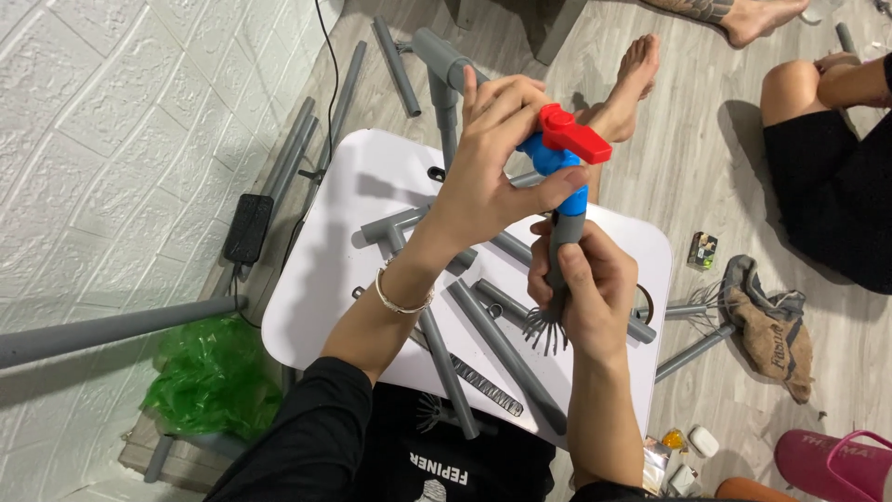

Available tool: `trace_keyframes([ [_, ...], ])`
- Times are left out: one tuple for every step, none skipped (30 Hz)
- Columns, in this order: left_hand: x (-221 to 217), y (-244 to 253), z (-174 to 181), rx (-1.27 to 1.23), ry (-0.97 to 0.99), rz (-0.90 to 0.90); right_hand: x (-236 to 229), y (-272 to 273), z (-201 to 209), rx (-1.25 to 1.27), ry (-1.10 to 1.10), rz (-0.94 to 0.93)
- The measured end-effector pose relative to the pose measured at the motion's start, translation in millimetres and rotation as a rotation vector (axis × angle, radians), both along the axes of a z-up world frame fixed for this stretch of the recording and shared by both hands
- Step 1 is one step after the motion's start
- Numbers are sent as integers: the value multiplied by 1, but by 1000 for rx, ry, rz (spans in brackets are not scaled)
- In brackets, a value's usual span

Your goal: Assembling a structure by fitting grey PVC pipes into blue and red plastic connectors and valves on a small table.

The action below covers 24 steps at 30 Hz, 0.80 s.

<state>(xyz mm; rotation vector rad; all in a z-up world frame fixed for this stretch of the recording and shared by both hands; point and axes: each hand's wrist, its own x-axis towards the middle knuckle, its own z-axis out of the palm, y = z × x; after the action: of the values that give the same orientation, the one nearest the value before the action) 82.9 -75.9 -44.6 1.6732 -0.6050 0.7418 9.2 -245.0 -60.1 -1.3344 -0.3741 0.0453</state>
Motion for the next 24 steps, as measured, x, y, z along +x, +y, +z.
trace_keyframes([
  [-2,-1,-1,0,4,-1,-3,1,1,0,4,-1],
  [-1,-1,-1,16,-6,18,-5,2,3,-86,-34,-65],
  [-1,-1,-1,31,-16,36,-6,3,5,-172,-72,-129],
  [-2,-1,0,33,-13,32,-9,6,6,-171,-69,-133],
  [-3,0,2,50,-21,34,-12,9,7,-410,-281,-310],
  [-5,-1,3,63,-26,39,-15,12,9,-655,-492,-478],
  [-7,-2,1,60,-20,38,-17,9,6,-659,-487,-477],
  [-6,-1,1,65,-27,42,-15,9,3,-709,-524,-512],
  [-5,-1,2,70,-33,46,-13,9,1,-759,-561,-546],
  [-5,0,3,70,-31,47,-9,2,1,-759,-560,-545],
  [-6,1,4,74,-27,39,-5,-5,2,-452,-288,-298],
  [-7,3,5,77,-21,34,-2,-11,1,-147,-13,-49],
  [-11,3,4,75,-17,36,-1,-13,1,-149,-10,-46],
  [-13,4,7,79,-12,44,2,-15,1,-113,-12,47],
  [-14,4,9,82,-7,51,6,-16,2,-78,-14,141],
  [-14,5,9,83,-10,53,8,-15,6,-77,-17,143],
  [-13,6,8,81,-12,54,10,-15,10,-143,-49,194],
  [-13,6,7,78,-12,52,12,-14,13,-210,-79,242],
  [-13,6,8,77,-13,52,11,-15,14,-211,-80,242],
  [-13,7,8,81,-11,49,9,-16,13,-193,-23,194],
  [-13,7,8,84,-9,46,8,-17,13,-176,34,146],
  [-12,5,7,83,-7,45,7,-16,11,-177,36,146],
  [-12,4,6,96,-19,66,5,-15,8,-196,-1,90],
  [-11,3,5,108,-33,89,5,-13,7,-214,-41,35],
])
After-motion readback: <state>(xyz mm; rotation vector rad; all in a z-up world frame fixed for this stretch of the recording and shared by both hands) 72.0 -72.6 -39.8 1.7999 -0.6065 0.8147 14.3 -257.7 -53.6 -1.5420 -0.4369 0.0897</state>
